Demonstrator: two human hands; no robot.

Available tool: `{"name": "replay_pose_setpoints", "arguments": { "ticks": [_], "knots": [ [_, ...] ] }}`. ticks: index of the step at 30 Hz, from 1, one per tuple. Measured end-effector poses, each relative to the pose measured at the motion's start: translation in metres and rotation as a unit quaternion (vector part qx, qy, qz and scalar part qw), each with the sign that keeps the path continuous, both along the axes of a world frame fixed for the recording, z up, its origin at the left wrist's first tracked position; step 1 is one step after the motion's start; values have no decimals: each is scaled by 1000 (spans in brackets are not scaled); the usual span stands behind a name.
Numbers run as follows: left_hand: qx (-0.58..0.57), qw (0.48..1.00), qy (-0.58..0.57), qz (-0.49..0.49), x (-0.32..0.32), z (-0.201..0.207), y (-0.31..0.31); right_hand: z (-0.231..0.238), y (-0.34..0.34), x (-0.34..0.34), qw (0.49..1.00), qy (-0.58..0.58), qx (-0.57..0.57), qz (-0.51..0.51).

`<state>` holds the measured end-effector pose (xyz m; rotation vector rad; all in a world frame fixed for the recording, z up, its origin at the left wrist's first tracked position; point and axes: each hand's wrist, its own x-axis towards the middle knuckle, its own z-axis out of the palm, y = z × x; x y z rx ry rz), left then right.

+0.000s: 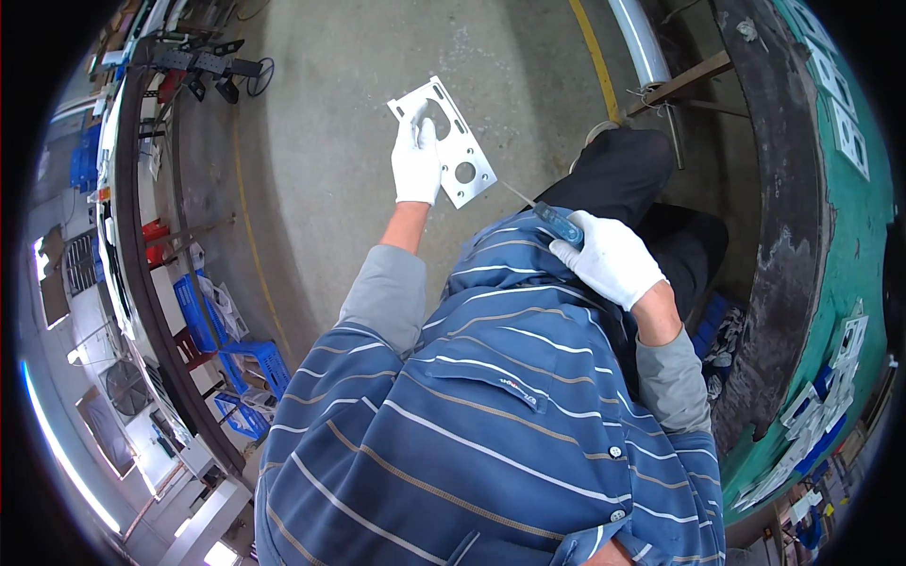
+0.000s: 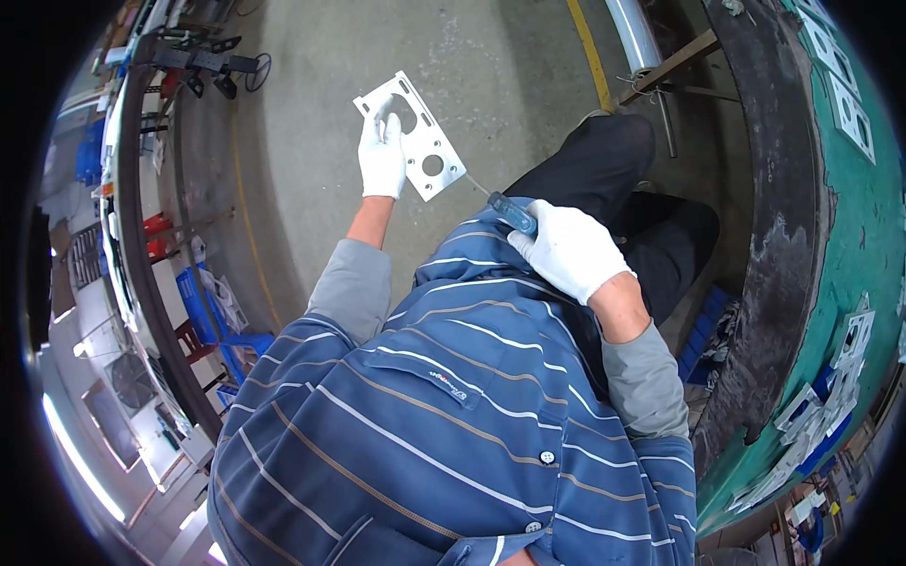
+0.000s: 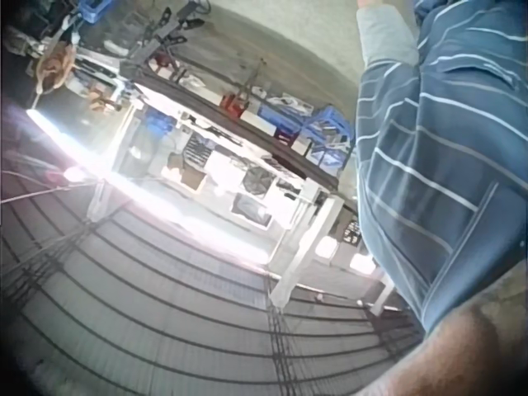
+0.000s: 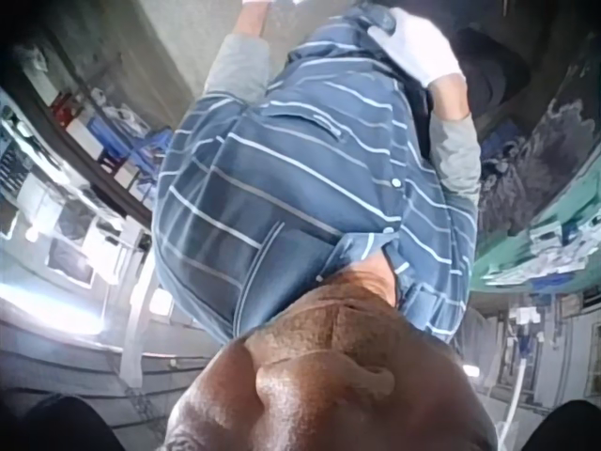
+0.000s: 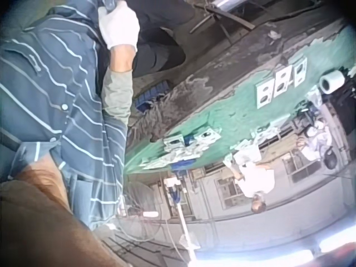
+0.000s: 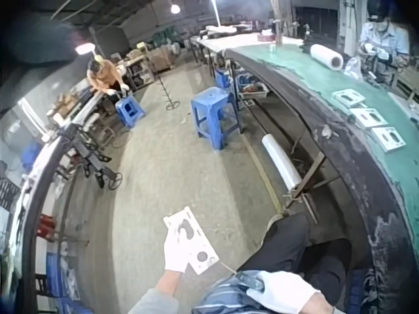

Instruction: Deburring and filing edges of small metal fabrication components.

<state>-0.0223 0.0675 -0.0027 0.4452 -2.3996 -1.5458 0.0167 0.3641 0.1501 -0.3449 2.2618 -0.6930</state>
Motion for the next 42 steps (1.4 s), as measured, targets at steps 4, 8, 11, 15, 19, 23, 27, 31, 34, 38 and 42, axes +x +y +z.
{"name": "replay_pose_setpoints", "arguments": {
  "ticks": [4, 8, 11, 15, 19, 23, 27, 31, 34, 38, 42],
  "knots": [
    [-3, 1000, 13, 2, 0, 0, -4, -3, -2, 3, 998, 16, -52, -17],
    [35, 998, 46, 16, 3, -10, -8, -8, -18, 6, 997, 29, -73, 15],
    [74, 994, 76, 28, 5, -13, -8, -10, -32, 9, 995, 38, -77, 50],
    [14, 1000, 12, 9, 7, -2, -3, -11, -40, 9, 997, 31, -55, 52],
    [60, 997, -2, 46, 12, 0, -9, -16, -34, 8, 997, 28, -57, 54],
    [14, 1000, 2, 15, 10, 1, -5, -12, -43, 3, 996, 35, -55, 55],
    [-38, 999, 13, -26, 11, -2, -5, -12, -47, -1, 996, 51, -43, 52],
    [-7, 1000, 19, -19, 18, -6, -12, -22, -42, -5, 996, 70, -13, 45],
    [-27, 999, -1, -21, 22, -2, -17, -27, -36, -10, 998, 48, -9, 31],
    [-26, 999, -17, -19, 27, 1, -20, -28, -39, -16, 998, 42, -14, 33],
    [-27, 999, -34, -26, 32, 5, -22, -29, -43, -21, 998, 46, -22, 38]
  ]
}}
